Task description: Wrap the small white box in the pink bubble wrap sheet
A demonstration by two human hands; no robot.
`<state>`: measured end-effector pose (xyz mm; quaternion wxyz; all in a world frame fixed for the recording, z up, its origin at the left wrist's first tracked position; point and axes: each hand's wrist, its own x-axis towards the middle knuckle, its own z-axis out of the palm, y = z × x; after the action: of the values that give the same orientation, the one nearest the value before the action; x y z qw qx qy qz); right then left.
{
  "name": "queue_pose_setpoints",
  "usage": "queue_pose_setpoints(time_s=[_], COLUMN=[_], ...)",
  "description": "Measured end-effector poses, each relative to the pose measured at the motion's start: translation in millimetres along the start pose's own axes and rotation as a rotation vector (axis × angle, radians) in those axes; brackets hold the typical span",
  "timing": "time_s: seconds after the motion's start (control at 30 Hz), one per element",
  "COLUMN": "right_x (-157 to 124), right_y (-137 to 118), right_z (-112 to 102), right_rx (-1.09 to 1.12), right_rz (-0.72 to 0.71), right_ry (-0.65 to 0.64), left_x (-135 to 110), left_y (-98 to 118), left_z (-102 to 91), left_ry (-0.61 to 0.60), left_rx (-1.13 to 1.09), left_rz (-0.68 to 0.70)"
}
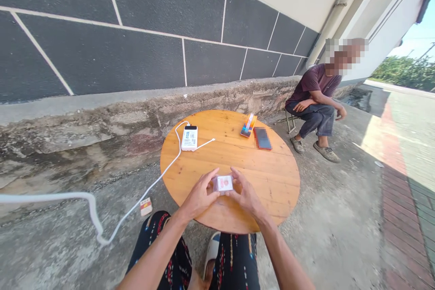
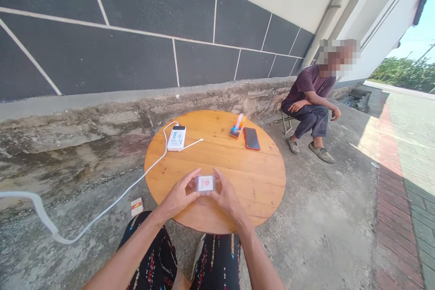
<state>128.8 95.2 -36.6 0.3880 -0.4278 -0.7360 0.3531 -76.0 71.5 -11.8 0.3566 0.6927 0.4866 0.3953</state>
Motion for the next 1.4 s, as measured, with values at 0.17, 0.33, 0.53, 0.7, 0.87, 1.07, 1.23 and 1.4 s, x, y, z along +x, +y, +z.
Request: queue_pose_setpoints(time_s=[0.17, 0.33, 0.53, 0.7, 0.87, 1.07, 1.23, 1.4], right_x=[6, -2, -4, -4, 1, -2, -3, -4], right_y=[6, 11, 12, 10, 15, 13, 9, 8], right_z=[6, 8, 10, 11, 11, 15, 15, 15], right_rx=[0.028, 0.082, 0.038, 0.025, -0.023, -0.003, -0.013, 0.002], right_rz=[0.028, 0.008, 0.012, -0.03, 0.014, 0.038, 0.044, 0.049], right_ry=[0.022, 0.037, 0.09, 0.054, 0.069, 0.054, 0.073, 0.101], left_x=[5, -3, 1, -62, -213, -259, -155, -60], left_y=[-8, -22, -19, -17, -67, -99, -37, 11], left_z=[4.1, 1.5, 4.8, 13.9, -23.7, -32.3, 8.4, 19.5], left_ry=[0.075, 0.069, 0.137, 0.391, 0.369, 0.472, 0.363, 0.348], left_rx=[0.037, -0.052, -0.087, 0.278, 0.643, 0.617, 0.382, 0.168], left_rz=[0.038, 0.031, 0.046, 0.094, -0.153, -0.268, 0.091, 0.038])
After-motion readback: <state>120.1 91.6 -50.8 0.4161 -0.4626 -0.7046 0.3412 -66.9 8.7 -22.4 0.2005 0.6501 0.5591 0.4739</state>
